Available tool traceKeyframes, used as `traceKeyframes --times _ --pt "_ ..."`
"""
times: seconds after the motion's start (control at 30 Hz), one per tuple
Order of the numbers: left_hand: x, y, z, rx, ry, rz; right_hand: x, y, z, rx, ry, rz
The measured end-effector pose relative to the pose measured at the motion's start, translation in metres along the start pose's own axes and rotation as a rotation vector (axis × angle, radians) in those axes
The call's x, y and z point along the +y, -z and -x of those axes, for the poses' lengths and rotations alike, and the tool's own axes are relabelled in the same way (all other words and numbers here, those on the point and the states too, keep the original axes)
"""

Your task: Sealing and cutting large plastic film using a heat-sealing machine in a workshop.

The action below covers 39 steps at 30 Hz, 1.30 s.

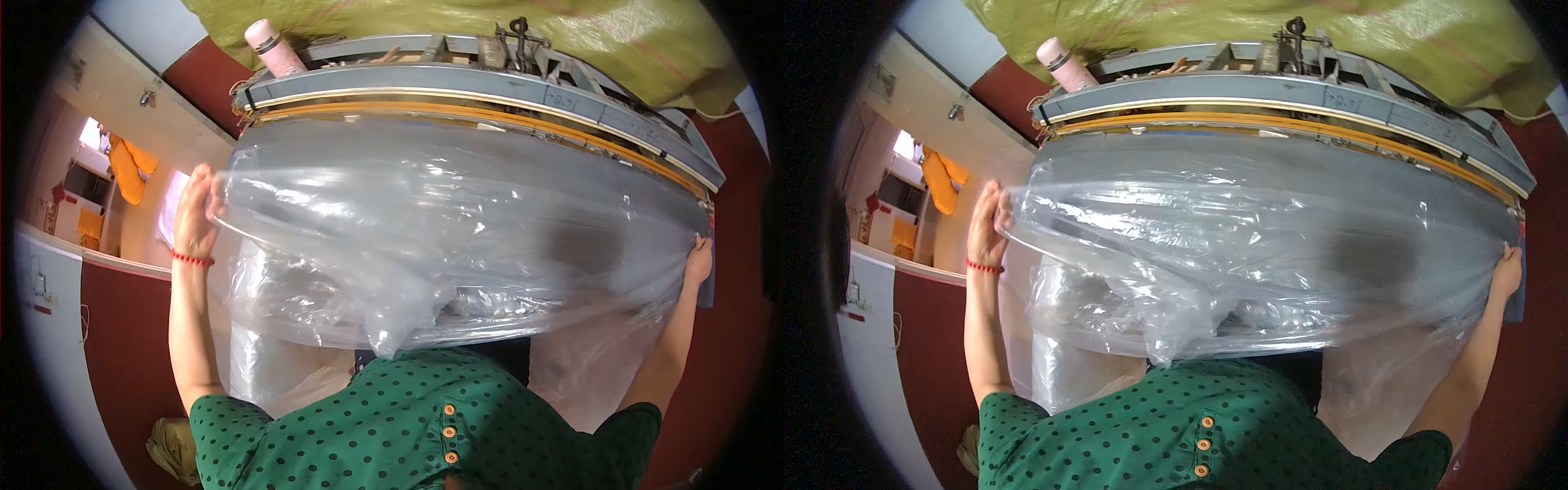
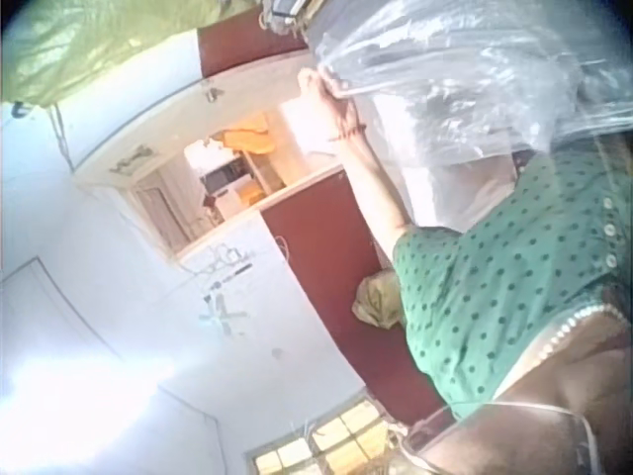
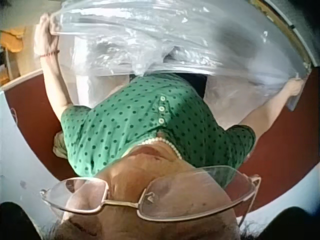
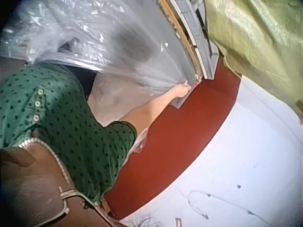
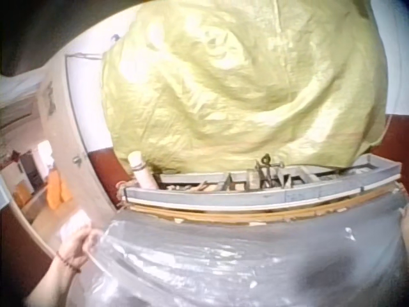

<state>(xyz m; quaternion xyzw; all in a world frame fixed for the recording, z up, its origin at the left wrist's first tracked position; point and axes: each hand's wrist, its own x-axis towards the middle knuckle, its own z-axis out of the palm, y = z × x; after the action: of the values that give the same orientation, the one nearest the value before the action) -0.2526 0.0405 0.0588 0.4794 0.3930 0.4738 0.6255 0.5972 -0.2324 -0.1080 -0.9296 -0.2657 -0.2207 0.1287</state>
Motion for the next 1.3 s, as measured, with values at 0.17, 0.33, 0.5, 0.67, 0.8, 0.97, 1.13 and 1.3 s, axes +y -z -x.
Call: traceKeyframes --times 0.17,0.33,0.5,0.67,0.8,0.97,1.13,1.3 --pt "-0.015 0.006 -0.069 0.139 -0.537 -1.329 0.001 -0.003 -0.004 -0.025 -0.032 -0.018" --pt "-0.092 0.019 -0.124 0.182 -0.392 -1.58 0.01 -0.008 -0.006 0.011 -0.047 -0.049" --pt "-0.131 0.008 -0.142 0.267 -0.532 -1.66 0.046 -0.029 -0.018 0.054 -0.069 -0.223" --pt "-0.144 0.002 -0.159 0.244 -0.71 -1.536 0.114 -0.045 -0.032 0.136 -0.101 -0.542" --pt "-0.142 0.013 -0.159 0.169 -0.745 -1.432 0.114 -0.023 -0.023 0.036 -0.176 -0.819" --pt "-0.138 -0.002 -0.153 0.155 -0.741 -1.285 0.124 0.007 -0.006 0.123 -0.158 -0.888" --pt "-0.13 0.002 -0.148 0.134 -0.692 -1.461 0.107 -0.001 -0.009 0.085 -0.24 -0.945" --pt "-0.133 -0.024 -0.177 0.412 -0.468 -1.329 0.118 0.008 -0.055 -0.036 -0.288 -0.833"
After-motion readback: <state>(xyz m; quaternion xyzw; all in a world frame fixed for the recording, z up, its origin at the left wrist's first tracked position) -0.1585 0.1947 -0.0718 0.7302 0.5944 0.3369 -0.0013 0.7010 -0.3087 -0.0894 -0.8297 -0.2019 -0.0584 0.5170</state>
